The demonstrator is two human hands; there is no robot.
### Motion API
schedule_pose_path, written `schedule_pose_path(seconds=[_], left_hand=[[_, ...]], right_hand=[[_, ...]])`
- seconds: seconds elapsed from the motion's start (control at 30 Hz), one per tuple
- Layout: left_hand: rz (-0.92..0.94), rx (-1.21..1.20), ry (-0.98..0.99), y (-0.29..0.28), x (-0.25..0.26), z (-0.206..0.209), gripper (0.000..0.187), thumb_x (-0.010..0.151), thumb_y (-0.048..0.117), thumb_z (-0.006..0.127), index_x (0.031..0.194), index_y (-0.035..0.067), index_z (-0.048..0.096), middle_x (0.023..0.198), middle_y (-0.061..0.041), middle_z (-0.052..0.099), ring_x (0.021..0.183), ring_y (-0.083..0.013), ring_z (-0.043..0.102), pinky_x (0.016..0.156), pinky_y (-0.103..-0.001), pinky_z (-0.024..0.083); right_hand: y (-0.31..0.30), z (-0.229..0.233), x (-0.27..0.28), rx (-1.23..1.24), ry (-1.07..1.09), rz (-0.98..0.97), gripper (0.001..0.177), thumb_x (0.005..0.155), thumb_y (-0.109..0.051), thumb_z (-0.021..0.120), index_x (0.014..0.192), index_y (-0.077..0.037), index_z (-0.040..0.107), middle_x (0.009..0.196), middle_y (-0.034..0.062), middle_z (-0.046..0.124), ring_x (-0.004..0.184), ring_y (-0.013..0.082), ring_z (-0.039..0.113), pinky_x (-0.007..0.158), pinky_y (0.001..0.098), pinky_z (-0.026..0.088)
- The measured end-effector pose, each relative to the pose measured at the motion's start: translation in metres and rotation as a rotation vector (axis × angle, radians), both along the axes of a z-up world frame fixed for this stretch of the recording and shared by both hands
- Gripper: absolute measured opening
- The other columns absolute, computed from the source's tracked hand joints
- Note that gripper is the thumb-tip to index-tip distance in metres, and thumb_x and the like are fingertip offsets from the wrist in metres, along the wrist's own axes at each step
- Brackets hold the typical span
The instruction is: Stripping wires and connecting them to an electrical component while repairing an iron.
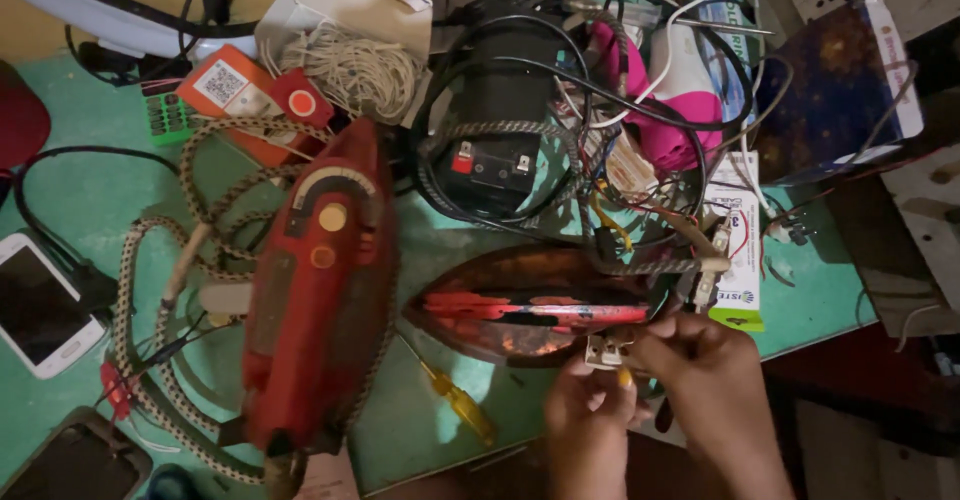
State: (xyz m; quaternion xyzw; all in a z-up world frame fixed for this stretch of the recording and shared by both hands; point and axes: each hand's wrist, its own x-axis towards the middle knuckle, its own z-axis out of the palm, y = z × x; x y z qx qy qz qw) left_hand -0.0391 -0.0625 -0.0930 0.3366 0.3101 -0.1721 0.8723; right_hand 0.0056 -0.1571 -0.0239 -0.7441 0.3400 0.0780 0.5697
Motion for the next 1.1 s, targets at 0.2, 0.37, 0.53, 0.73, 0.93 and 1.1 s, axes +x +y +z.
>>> schedule_pose_path(seconds=[0.2,0.37,0.53,0.73,0.93,1.1], left_hand=[[0.026,0.089,-0.043,-0.004,-0.002,-0.006,0.021,0.091,-0.002,0.068,0.111,0.002,0.07,0.085,-0.003,0.067,0.069,-0.0099,0.062,0.06,-0.027,0.057],[-0.033,0.198,-0.07,0.002,0.002,0.014,0.024,0.092,0.002,0.066,0.115,0.006,0.07,0.091,-0.002,0.07,0.073,-0.0071,0.063,0.062,-0.025,0.059],[0.017,0.162,-0.129,0.005,0.004,0.019,0.024,0.092,0.005,0.068,0.116,0.006,0.067,0.095,-0.003,0.073,0.079,-0.0078,0.067,0.063,-0.026,0.059],[-0.137,0.192,-0.156,0.028,0.008,0.016,0.025,0.094,0.008,0.069,0.119,0.002,0.069,0.09,-0.005,0.071,0.071,-0.0092,0.066,0.064,-0.024,0.058],[-0.592,0.48,-0.248,0.079,0.03,0.038,0.026,0.095,0.013,0.065,0.118,0.005,0.074,0.093,-0.006,0.076,0.071,-0.0139,0.073,0.065,-0.028,0.06],[-0.354,0.847,-0.471,0.077,0.029,0.063,0.031,0.089,0.007,0.067,0.119,0.01,0.071,0.096,-0.009,0.075,0.075,-0.0196,0.076,0.068,-0.033,0.06]], right_hand=[[-0.001,0.008,0.005,-0.055,-0.033,0.137,0.007,0.08,-0.001,0.073,0.078,0.005,0.073,0.068,0.006,0.069,0.061,0.0109,0.058,0.056,0.0295,0.046],[-0.003,0.016,0.005,-0.132,0.022,0.225,0.011,0.085,-0.008,0.074,0.081,0.002,0.072,0.068,0.0076,0.071,0.063,0.0111,0.057,0.058,0.0301,0.045],[-0.025,0.014,-0.014,0.144,0.033,0.055,0.027,0.085,-0.007,0.069,0.108,0.002,0.078,0.096,0.0104,0.082,0.092,0.0151,0.073,0.082,0.0257,0.054],[-0.011,0.028,-0.008,0.13,0.118,0.237,0.044,0.079,-0.001,0.077,0.121,-0.005,0.062,0.096,0.0077,0.076,0.09,0.012,0.071,0.074,0.0279,0.058],[-0.033,0.002,-0.023,0.022,0.093,0.259,0.046,0.085,0.007,0.084,0.128,-0.005,0.072,0.082,0.0053,0.064,0.065,0.0114,0.051,0.051,0.0281,0.036],[-0.019,0.016,-0.018,0.053,0.081,0.148,0.043,0.076,0.007,0.081,0.116,-0.004,0.074,0.071,0.0007,0.063,0.06,0.0075,0.048,0.05,0.025,0.034]])
